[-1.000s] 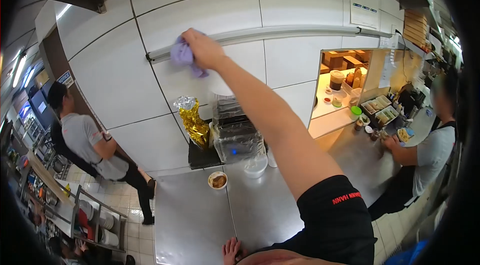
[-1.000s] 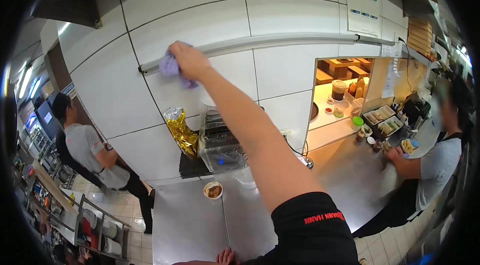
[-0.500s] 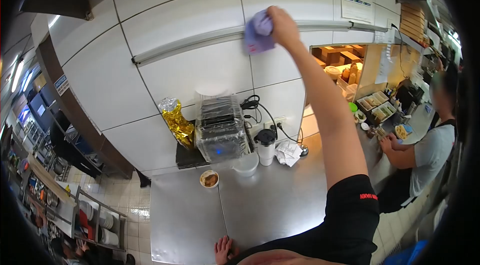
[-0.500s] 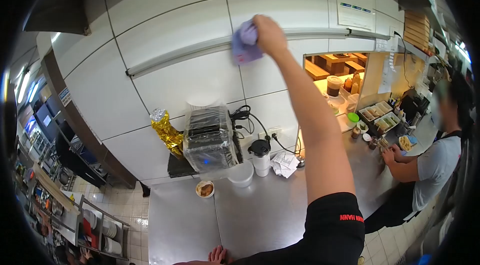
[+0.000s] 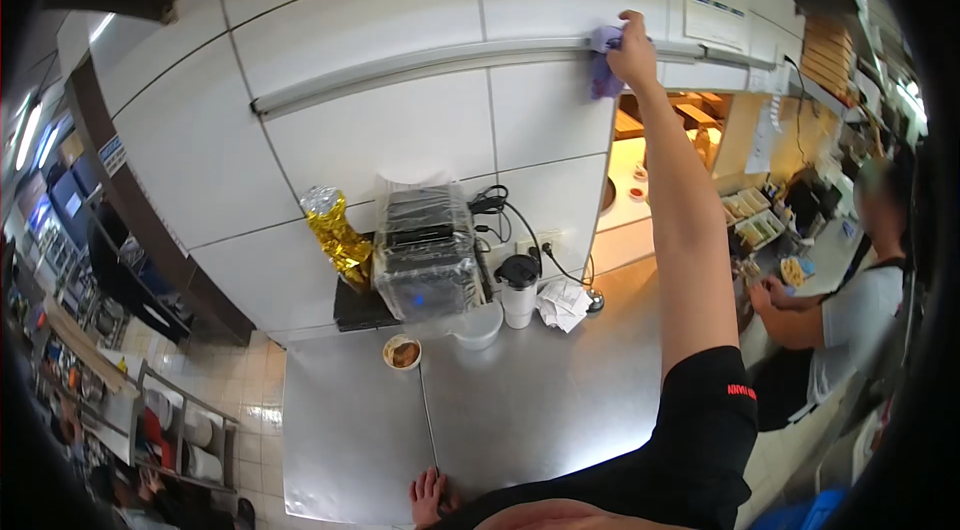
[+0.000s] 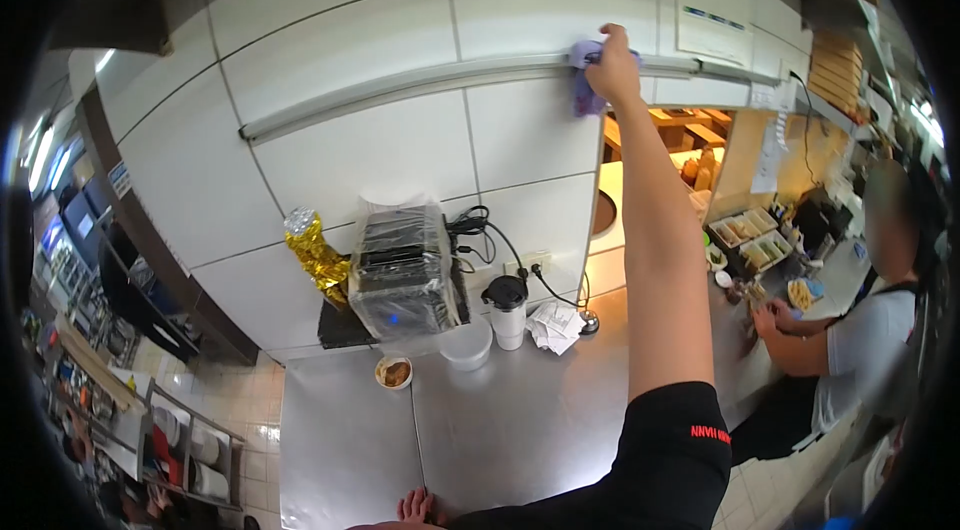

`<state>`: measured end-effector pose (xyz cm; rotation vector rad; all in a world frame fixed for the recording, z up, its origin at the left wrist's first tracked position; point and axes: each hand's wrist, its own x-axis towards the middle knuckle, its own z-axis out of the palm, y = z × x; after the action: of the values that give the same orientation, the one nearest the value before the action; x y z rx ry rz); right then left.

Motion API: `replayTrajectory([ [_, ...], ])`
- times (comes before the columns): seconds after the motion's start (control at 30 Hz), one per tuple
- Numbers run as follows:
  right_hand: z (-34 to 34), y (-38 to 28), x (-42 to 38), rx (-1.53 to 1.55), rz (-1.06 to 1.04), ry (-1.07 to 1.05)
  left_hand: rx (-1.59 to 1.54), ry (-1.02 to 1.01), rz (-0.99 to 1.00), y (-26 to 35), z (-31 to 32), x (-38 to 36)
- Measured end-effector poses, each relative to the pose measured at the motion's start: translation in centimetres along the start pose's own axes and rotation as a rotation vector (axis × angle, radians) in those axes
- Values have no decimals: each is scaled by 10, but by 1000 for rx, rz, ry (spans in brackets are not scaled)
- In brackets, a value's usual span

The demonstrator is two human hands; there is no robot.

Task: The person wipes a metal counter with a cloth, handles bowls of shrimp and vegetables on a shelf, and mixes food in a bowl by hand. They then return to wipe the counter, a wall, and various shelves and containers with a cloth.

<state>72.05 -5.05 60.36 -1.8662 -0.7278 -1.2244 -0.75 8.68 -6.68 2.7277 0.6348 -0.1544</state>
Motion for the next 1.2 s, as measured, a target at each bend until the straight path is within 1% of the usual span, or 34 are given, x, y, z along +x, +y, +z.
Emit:
replayTrajectory([
  [0.03, 2, -7, 0, 39, 31, 2, 77, -113, -68, -16, 37, 9],
  [0.07, 3, -17, -1, 74, 62, 2, 111, -132, -98, -21, 54, 13],
  [0.1, 1, -31, -2, 105, 119, -41, 35, 31, -51, -18, 42, 4],
  [0.13, 6, -42, -3, 138, 120, -27, -34, 191, 10, -14, 29, -4],
  [0.17, 11, -53, -4, 170, 123, -12, -102, 354, 63, 0, 0, -10],
  [0.2, 16, -65, -6, 201, 129, 4, -104, 363, 48, 5, -4, -10],
  [0.27, 33, -95, -12, 227, 53, 22, -103, 379, 24, 10, -7, -11],
  [0.33, 56, -129, -20, 301, -21, 59, -123, 344, 33, 7, -5, -12],
  [0.4, 79, -184, -34, 358, -15, 34, -111, 312, 47, 5, -5, -14],
  [0.47, 106, -236, -50, 423, -34, 87, -69, 284, 62, 9, -19, -17],
  [0.57, 129, -326, -71, 713, -187, 56, -217, 347, 94, 22, -50, -24],
  [0.67, 145, -382, -68, 457, -446, 284, -154, 357, 80, 10, -20, -17],
  [0.7, 136, -402, -67, 418, -366, 375, -160, 329, 73, 10, -20, -22],
  [0.77, 137, -425, -54, 511, -205, 291, -179, 280, 72, 10, -24, -20],
  [0.8, 136, -431, -44, 549, -131, 249, -183, 288, 57, 12, -29, -20],
  [0.87, 129, -430, -25, 457, -212, 367, -189, 297, 44, 18, -39, -22],
  [0.93, 122, -406, -5, 271, -220, 362, -210, 286, 48, 20, -47, -23],
  [1.0, 122, -360, 7, 92, -256, 349, -224, 271, 54, 22, -52, -24],
  [1.07, 112, -310, -3, -177, -349, 228, -226, 251, 64, 22, -56, -27],
  [1.13, 101, -275, -28, -412, -322, 26, -234, 246, 84, 20, -56, -28],
  [1.2, 101, -261, -44, -392, -251, 52, -240, 242, 96, 20, -59, -25],
])
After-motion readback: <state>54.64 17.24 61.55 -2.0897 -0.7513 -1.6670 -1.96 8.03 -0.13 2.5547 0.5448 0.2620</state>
